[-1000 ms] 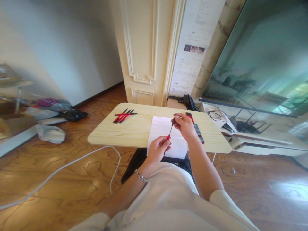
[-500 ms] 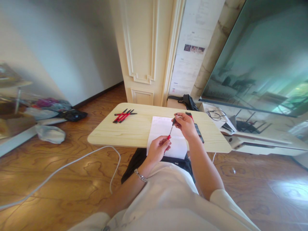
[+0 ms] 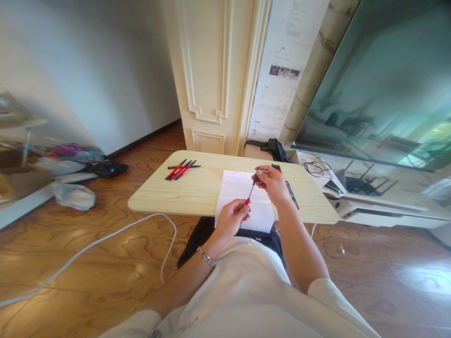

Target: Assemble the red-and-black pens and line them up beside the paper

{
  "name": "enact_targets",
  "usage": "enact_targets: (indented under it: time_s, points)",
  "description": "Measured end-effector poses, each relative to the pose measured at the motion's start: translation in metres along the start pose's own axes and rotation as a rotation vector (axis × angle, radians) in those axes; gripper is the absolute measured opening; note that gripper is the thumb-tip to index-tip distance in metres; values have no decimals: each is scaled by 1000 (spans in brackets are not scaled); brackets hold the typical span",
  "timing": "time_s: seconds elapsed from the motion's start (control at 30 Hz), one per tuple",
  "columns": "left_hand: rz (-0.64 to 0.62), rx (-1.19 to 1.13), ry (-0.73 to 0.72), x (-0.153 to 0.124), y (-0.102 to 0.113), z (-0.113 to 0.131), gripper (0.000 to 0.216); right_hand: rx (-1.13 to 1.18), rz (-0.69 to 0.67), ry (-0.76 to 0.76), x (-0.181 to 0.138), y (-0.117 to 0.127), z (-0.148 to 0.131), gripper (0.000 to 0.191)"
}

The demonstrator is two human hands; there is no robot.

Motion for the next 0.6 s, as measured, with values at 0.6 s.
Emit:
enact_targets:
  time_s: [0.6]
  points:
    - [-5,-21,-24,1,0,1,40,-58,-103,-55,-19,-9,22,33]
Point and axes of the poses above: each hand's wrist, its own x-axis towards the middle knuckle, its own y-axis out of the back of the hand, z = x × y, the point moved 2 cm from there along x, towards the middle knuckle, and after that the axes turned 5 degrees about -z, right-handed, at the moved point
